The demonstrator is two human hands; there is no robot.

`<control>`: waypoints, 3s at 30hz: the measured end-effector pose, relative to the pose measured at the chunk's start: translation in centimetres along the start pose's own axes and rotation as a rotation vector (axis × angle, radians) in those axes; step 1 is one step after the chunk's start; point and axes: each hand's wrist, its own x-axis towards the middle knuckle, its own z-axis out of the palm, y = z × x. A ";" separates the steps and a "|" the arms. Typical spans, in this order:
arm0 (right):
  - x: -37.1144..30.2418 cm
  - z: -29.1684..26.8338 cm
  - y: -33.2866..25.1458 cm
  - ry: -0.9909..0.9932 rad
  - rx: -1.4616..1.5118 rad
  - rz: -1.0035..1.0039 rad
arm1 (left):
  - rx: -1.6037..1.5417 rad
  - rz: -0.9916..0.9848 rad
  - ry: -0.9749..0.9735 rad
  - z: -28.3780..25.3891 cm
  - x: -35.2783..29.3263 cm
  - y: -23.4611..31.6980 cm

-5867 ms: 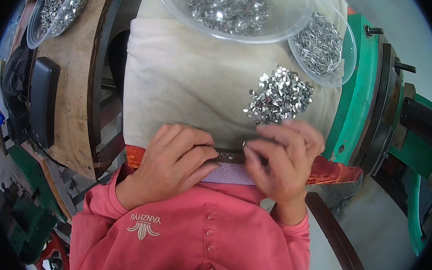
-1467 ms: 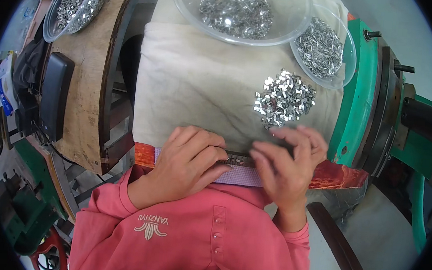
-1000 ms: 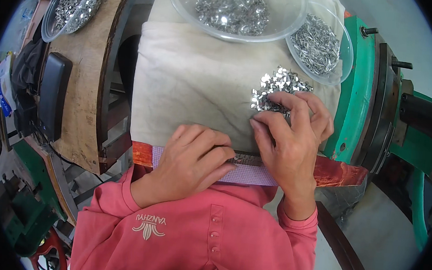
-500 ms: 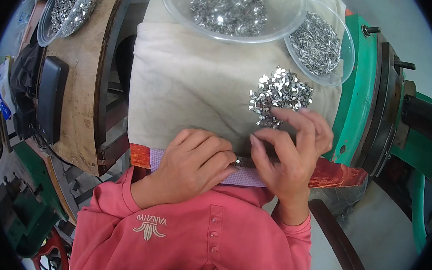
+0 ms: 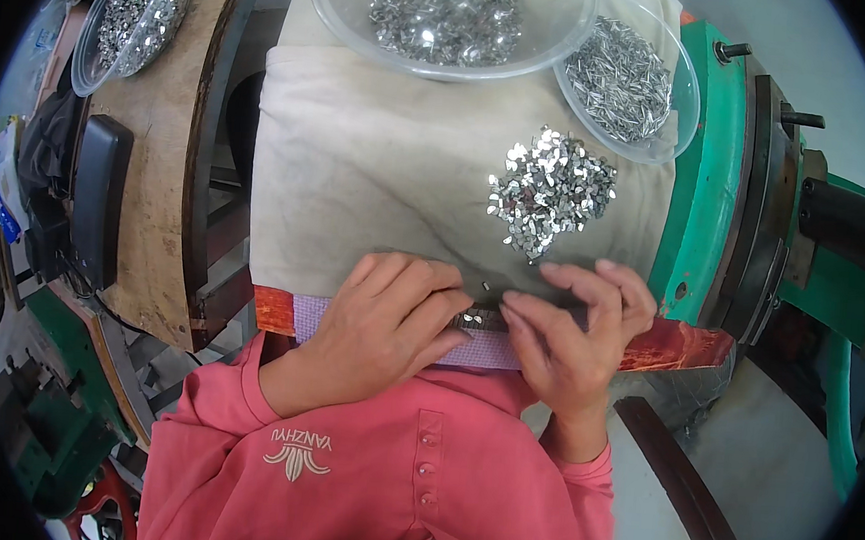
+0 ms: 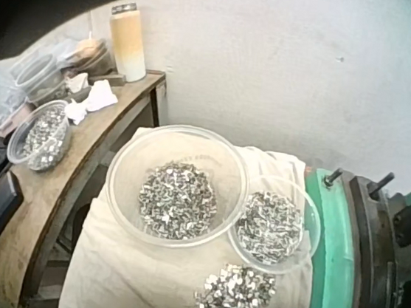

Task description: The person assembles small silver metal components by hand, placing them into slots on a purple strip. They use a metal tool to press the components into place and occasionally operate a green machine to process the strip. The person handles the components one by one, ensuring they are securely attached to the strip.

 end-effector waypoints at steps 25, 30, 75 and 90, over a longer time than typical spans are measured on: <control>2.5 1.4 0.0 0.006 -0.160 -0.084 | 0.124 0.135 0.035 0.0 -0.7 0.2; 2.3 0.5 -0.4 -0.007 -0.036 -0.027 | 0.058 0.106 0.068 0.1 -0.5 0.3; -2.0 -0.7 -0.7 -0.106 0.032 -0.015 | 0.044 -0.029 0.030 -2.3 2.2 -2.0; -1.2 -0.2 -2.1 -0.074 -0.080 -0.051 | -0.052 -0.045 0.106 -1.2 -1.2 0.0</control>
